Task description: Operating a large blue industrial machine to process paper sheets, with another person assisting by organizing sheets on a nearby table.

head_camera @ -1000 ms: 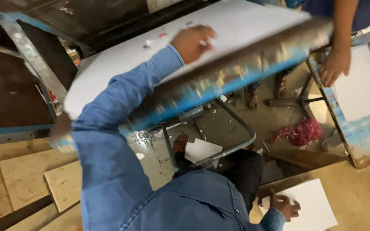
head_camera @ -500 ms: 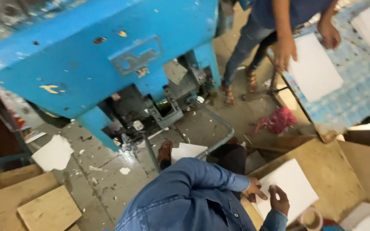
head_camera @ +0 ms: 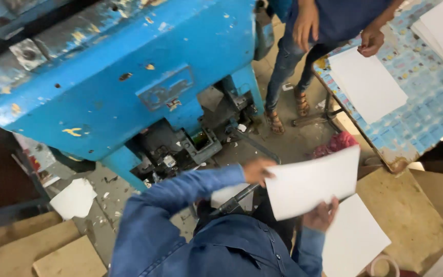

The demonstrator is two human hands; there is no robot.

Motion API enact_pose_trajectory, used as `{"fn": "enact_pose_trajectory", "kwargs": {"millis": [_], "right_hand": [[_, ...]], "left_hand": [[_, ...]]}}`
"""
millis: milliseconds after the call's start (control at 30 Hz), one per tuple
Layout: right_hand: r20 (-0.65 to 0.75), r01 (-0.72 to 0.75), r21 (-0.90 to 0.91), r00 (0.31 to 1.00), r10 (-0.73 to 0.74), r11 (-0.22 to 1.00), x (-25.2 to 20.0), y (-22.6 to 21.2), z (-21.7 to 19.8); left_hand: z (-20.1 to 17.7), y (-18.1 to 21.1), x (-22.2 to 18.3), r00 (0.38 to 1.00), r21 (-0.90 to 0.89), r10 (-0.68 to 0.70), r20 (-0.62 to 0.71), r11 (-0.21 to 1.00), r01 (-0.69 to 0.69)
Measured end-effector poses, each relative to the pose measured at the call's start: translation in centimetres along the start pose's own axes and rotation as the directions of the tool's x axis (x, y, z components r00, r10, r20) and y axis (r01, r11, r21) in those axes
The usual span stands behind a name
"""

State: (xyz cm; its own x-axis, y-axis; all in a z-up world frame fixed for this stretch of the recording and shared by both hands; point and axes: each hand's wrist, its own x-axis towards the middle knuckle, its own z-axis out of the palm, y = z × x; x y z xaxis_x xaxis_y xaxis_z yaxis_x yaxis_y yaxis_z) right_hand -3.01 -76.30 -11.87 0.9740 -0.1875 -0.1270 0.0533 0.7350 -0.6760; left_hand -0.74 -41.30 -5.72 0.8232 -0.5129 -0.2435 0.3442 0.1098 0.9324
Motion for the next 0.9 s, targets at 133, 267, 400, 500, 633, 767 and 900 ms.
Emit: {"fn": "enact_pose_trajectory", "kwargs": {"millis": [133, 267, 400, 500, 633, 767, 900], "right_hand": [[0.257, -0.083, -0.157, 0.959, 0.122, 0.984, -0.1, 2.7, 20.6], [0.627, -0.160, -0.149, 0.748, 0.218, 0.976, -0.2, 2.4, 39.2], [0.737, -0.211, -0.255, 0.589, 0.330, 0.944, -0.3, 4.2, 48.0], [0.730, -0.264, -0.361, 0.517, 0.447, 0.895, 1.1, 8.9, 48.5], [0.552, -0.299, -0.572, 0.548, 0.628, 0.764, 0.5, 10.5, 44.1], [0.486, -0.160, -0.629, 0.683, 0.545, 0.761, -3.2, 3.6, 39.8], [0.300, -0.178, -0.609, 0.851, 0.432, 0.773, -3.5, -2.2, 25.6]], "left_hand": [[-11.3, 12.5, -9.1, 0.945, -0.120, 0.154, -0.289, 0.973, -0.195], [-23.1, 24.7, -17.5, 0.756, 0.486, 0.578, -0.308, 0.778, -0.397], [-32.7, 23.8, -20.4, 0.603, 0.595, 0.563, -0.565, 0.784, -0.175], [-38.0, 18.6, -20.4, 0.448, 0.485, 0.537, -0.715, 0.842, -0.235], [-40.5, 4.3, -19.9, 0.426, 0.340, 0.254, -0.868, 0.930, 0.138], [-34.0, 2.4, -21.0, 0.228, 0.177, 0.040, -0.973, 0.763, 0.622], [-34.9, 2.1, -22.3, 0.105, 0.128, 0.076, -0.992, 0.711, 0.691]]}}
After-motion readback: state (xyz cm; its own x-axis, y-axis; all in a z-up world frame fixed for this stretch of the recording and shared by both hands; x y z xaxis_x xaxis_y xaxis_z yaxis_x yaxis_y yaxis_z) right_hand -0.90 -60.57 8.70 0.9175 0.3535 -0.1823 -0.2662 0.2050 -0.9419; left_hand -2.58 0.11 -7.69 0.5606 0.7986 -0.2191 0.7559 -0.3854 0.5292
